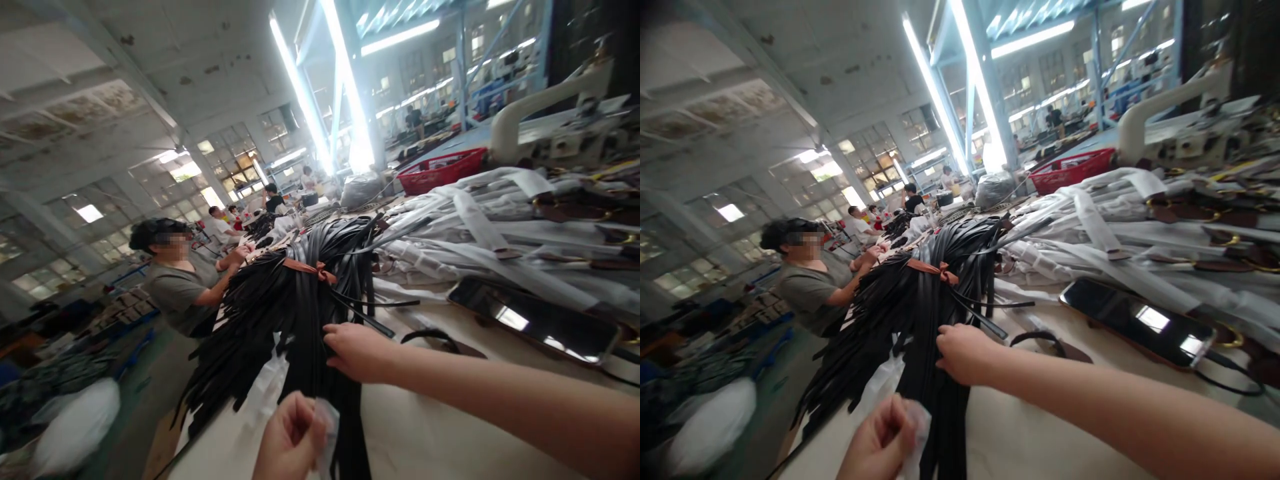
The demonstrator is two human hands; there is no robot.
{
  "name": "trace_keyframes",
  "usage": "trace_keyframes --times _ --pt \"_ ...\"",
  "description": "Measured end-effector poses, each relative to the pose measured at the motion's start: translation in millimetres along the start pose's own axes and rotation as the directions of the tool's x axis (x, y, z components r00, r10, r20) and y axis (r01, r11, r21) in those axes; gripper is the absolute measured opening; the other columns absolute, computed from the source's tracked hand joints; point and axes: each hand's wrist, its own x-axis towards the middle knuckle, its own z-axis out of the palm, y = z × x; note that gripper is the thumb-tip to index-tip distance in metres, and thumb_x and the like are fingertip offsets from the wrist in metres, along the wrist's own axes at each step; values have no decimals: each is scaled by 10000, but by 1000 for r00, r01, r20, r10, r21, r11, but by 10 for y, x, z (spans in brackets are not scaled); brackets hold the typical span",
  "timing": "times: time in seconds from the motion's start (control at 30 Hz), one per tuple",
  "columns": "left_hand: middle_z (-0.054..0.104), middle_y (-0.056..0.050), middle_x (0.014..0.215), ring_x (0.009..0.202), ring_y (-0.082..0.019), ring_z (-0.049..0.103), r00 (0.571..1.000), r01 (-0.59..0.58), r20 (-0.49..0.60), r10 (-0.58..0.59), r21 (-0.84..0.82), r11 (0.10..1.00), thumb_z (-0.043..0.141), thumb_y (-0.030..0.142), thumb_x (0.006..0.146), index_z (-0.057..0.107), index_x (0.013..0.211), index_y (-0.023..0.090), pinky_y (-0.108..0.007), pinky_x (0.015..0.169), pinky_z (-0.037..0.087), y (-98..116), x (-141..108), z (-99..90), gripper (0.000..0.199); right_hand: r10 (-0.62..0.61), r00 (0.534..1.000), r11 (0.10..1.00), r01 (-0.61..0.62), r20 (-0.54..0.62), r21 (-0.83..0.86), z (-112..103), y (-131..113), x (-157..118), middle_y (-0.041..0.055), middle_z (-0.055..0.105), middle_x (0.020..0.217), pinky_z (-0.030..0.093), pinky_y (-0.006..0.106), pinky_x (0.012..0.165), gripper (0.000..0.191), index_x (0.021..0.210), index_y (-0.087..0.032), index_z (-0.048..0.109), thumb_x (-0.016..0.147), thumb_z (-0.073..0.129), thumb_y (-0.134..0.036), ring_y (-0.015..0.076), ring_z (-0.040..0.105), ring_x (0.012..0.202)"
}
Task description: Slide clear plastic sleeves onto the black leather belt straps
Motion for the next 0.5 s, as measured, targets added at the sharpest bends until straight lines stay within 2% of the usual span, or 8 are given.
trace_keyframes --times 0.03,0.1,0.17,0.2,0.27,0.3,0.37,0.5 --pt "552 15 555 440 -64 387 998 -33 -46 30 -62 998 790 620 523 506 562 172 -193 430 264 -22 140 96 532 59 998 998 -59 9 32 -67 43 46 205 644 1106 446 415 909 242 944 -90 670 848 578 -293 325 597 1058" --pt "564 28 531 448 -64 420 980 -90 -186 70 -99 991 825 530 541 516 603 167 -176 438 276 -55 333 195 480 91 993 992 -97 75 84 -101 74 104 154 696 901 508 347 780 350 876 -97 665 939 432 -350 242 667 870" --pt "589 33 534 484 -83 488 951 -133 -297 86 -142 981 852 438 542 519 655 172 -176 471 335 -95 420 195 441 86 975 935 -150 206 322 -8 43 99 95 697 797 526 269 655 511 872 -112 645 981 288 -462 156 669 705" --pt "604 34 548 497 -88 512 943 -141 -324 79 -172 975 856 396 548 526 699 174 -178 488 360 -121 432 175 425 63 960 855 -193 272 481 73 14 75 75 691 775 522 239 617 554 868 -116 635 960 292 -541 128 658 660" --pt "617 44 564 510 -93 540 944 -125 -328 41 -238 963 856 322 561 535 799 181 -184 521 400 -177 420 128 424 19 939 620 -281 344 732 261 -58 1 52 672 739 509 211 589 578 823 -111 623 825 480 -671 108 641 631" --pt "615 54 567 517 -94 551 948 -110 -319 18 -274 955 856 293 563 531 841 187 -185 535 414 -204 404 109 440 17 937 519 -306 349 798 351 -96 -37 41 659 707 500 201 580 577 786 -106 623 727 602 -680 104 633 616" --pt "601 74 568 525 -91 563 955 -80 -296 -30 -354 932 856 262 567 519 886 203 -181 547 432 -251 372 87 468 55 942 424 -322 331 846 493 -171 -98 16 629 628 472 175 539 549 715 -99 622 616 728 -629 86 608 556" --pt "628 69 591 544 -93 595 949 -67 -307 -78 -436 897 880 291 530 531 907 212 -167 544 448 -298 347 92 520 108 937 330 -350 333 877 575 -261 -132 14 616 573 433 151 466 431 614 -95 615 623 740 -508 63 562 467"
